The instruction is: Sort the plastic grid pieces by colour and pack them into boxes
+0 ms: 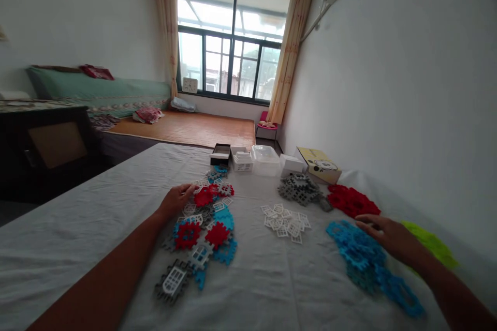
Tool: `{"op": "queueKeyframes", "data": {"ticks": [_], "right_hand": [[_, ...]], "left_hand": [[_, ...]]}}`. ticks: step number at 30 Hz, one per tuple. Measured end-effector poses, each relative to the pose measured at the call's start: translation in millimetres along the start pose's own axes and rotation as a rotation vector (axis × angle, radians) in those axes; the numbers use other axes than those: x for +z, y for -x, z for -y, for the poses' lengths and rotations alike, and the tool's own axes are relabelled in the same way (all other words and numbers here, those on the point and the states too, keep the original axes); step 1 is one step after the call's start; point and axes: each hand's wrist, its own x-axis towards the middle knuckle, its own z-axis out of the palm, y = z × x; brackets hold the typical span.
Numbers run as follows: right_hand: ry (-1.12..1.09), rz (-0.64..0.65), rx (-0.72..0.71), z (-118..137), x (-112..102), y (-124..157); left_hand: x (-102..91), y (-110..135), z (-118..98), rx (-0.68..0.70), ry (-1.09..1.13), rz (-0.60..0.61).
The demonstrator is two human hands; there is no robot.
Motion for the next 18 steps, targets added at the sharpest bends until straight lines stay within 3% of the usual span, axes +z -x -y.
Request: {"op": "queueKeyframes", "data": {"ticks": [2, 4, 9, 12, 15, 18], "right_hand": [[0.036, -0.124, -0.033, 16.5, 6.2, -1.9], [-0.021, -0.146, -0.113, 54.5, 15.8, -5.0], [-0.218, 0.145, -0.505, 187.9, 54.4, -7.8], [-0.257, 0.221, -0.686, 248.6, 86.3, -14.1], [-0.289, 0.253, -0.73, 280.1, 119.7, -27.3], [-0.34, 0.266, -0.69, 288.2, 145.9, -37.3]], "left_hand": [[0.2, 0.7, -1.3, 0.007, 0.002, -0.004], [0.2, 2.3, -3.5, 0.022, 0.006, -0.001], [-0.5, 5.6, -4.7, 0.021, 0.014, 0.001], [-0.8, 4.5, 0.4, 0.017, 0.047, 0.013], [-0.5, 2.7, 5.7, 0.03, 0.063, 0.008], [-0.4, 2.3, 7.0, 0.068, 0.041, 0.021]]}}
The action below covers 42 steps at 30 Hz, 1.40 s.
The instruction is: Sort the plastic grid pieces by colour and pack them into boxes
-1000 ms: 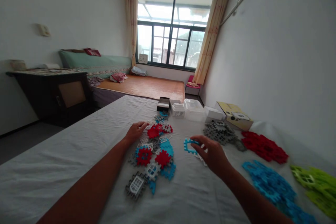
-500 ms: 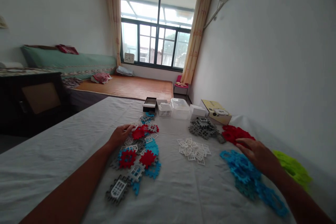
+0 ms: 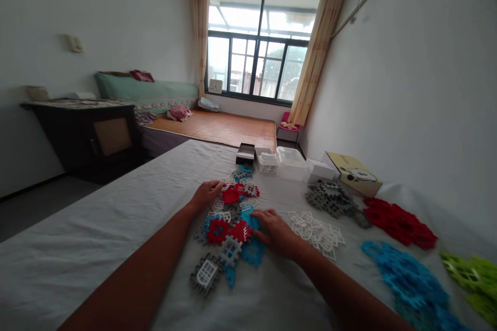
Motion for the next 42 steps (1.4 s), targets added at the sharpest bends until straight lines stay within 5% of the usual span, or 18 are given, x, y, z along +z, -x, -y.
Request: {"op": "queueKeyframes", "data": {"ticks": [8, 13, 17, 22, 26, 31, 36, 42], "right_hand": [[-0.027, -0.259, 0.033, -9.6, 7.4, 13.8], [0.039, -0.229, 0.042, -5.2, -6.4, 16.4], [-0.013, -0.196, 0.114, -0.9, -38.0, 31.9], [0.101, -0.288, 0.253, -31.6, -100.5, 102.6], [0.103, -0.287, 0.565, -87.6, -148.8, 194.3], [0.21, -0.258, 0.728, -126.1, -170.5, 266.9], [0.216, -0.321, 0.627, -92.4, -148.8, 227.5], [-0.019, -0.026, 0.212, 1.4, -80.6, 114.8]], "left_hand": [[1.5, 1.2, -4.3, 0.014, -0.048, 0.008], [-0.1, 2.8, -7.9, 0.01, -0.027, 0.014], [-2.1, 3.1, -11.5, -0.014, -0.005, 0.02], [-2.9, 1.2, -12.1, -0.026, -0.007, 0.031], [-1.0, 0.4, -10.1, -0.018, -0.021, 0.029], [1.4, 0.5, -12.6, -0.017, -0.07, 0.033], [2.5, 1.4, -17.2, -0.01, -0.101, 0.018], [-0.1, 4.6, -18.8, -0.021, -0.063, 0.018]]}}
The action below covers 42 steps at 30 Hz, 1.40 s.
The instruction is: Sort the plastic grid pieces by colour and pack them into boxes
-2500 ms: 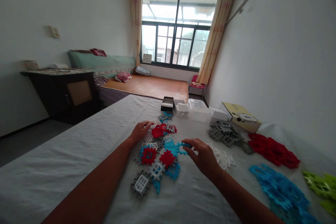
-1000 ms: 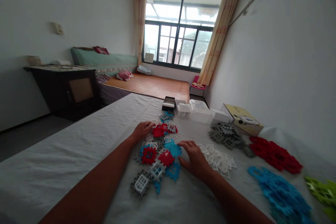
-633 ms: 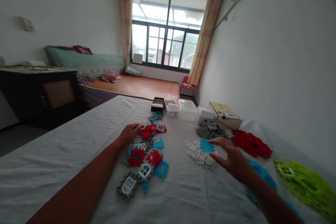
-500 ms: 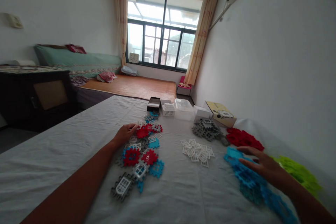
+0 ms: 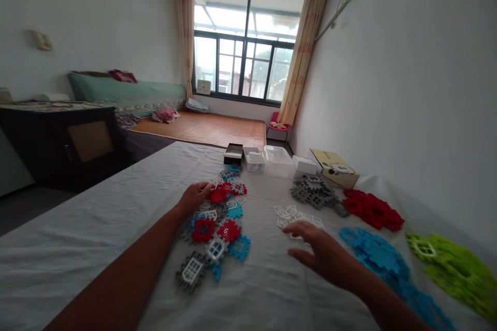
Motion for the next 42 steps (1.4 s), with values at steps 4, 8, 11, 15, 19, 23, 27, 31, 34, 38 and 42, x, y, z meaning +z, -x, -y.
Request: {"op": "queueKeyframes", "data": {"ticks": [4, 8, 11, 15, 19, 23, 27, 31, 34, 38, 42], "right_hand": [[0.033, 0.123, -0.116, 42.1, 50.9, -51.7], [0.024, 0.076, -0.165, 50.7, 85.4, -95.7], [-0.112, -0.085, -0.131, 49.0, 94.7, -113.2], [-0.194, -0.065, -0.103, 44.8, 87.5, -105.3], [-0.061, 0.127, -0.189, 40.4, 75.9, -87.1], [0.021, 0.113, -0.146, 36.1, 73.3, -86.0], [0.192, -0.003, -0.083, 35.8, 74.4, -90.0], [0.256, 0.058, -0.065, 35.3, 57.6, -79.5], [0.285, -0.009, -0.042, 15.5, 25.1, -57.0], [0.368, -0.201, 0.121, -49.1, -32.2, -2.8], [0.418, -0.291, 0.407, -121.0, -75.5, 65.6]], "left_hand": [[-2.3, 0.5, 1.4, -0.02, 0.036, -0.013], [-1.6, -0.9, 3.1, -0.033, 0.061, -0.015], [-0.2, -1.5, 3.8, -0.021, 0.045, -0.006], [1.1, -1.6, 4.9, 0.009, 0.018, -0.007], [1.9, -1.3, 6.1, 0.001, 0.032, 0.003], [2.4, -0.6, 9.0, 0.005, 0.015, 0.005], [2.0, -1.0, 11.3, 0.03, 0.005, 0.008], [0.8, -2.2, 10.6, 0.009, 0.027, 0.004], [0.0, -3.3, 10.2, 0.019, 0.024, 0.007], [0.3, -4.8, 10.9, 0.033, -0.023, 0.015], [1.2, -5.0, 9.8, 0.018, -0.043, 0.019]]}}
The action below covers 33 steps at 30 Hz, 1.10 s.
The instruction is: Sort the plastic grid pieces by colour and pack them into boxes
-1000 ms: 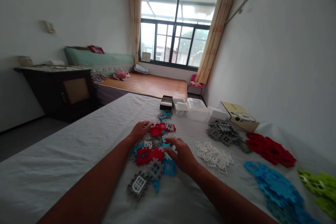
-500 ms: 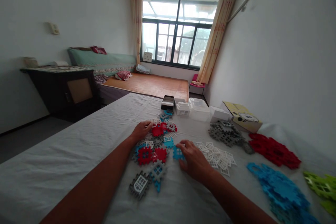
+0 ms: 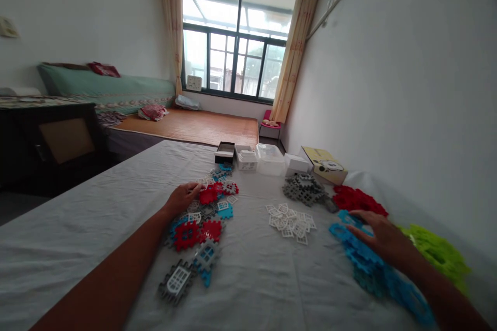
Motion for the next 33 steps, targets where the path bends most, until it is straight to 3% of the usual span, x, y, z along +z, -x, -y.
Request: {"op": "queueKeyframes", "data": {"ticks": [3, 6, 8, 11, 16, 19, 23, 26, 29, 33], "right_hand": [[0.014, 0.1, 0.12, -47.3, -5.4, 16.6], [0.005, 0.12, 0.159, -53.9, -6.5, 19.9], [-0.013, 0.055, 0.122, -32.7, -4.2, 14.0], [-0.102, 0.021, -0.061, 33.7, 6.1, 2.0], [-0.272, 0.268, -0.462, 166.4, 39.9, -14.4], [-0.295, 0.309, -0.563, 216.7, 69.6, -37.6], [-0.305, 0.283, -0.56, 250.4, 111.8, -75.9], [-0.352, 0.259, -0.574, 261.8, 132.6, -88.2], [-0.428, 0.168, -0.576, 264.7, 136.8, -84.0], [-0.425, 0.035, -0.613, 261.5, 126.5, -73.1]], "left_hand": [[-0.4, 0.1, -1.1, -0.002, 0.015, 0.003], [-0.7, -0.2, -2.3, -0.012, 0.021, -0.016], [0.7, 0.2, -5.1, -0.026, 0.022, -0.034], [7.3, 2.2, -13.3, -0.033, 0.069, -0.057], [20.1, 2.6, -21.6, -0.017, 0.35, -0.011], [15.6, 0.4, -12.2, 0.003, 0.386, -0.068], [2.7, -1.7, 8.2, -0.096, 0.32, -0.162], [0.2, -2.3, 14.9, -0.13, 0.315, -0.165], [1.8, -2.3, 12.4, -0.097, 0.265, -0.144], [2.0, -2.0, 7.8, -0.081, 0.221, -0.126]]}}
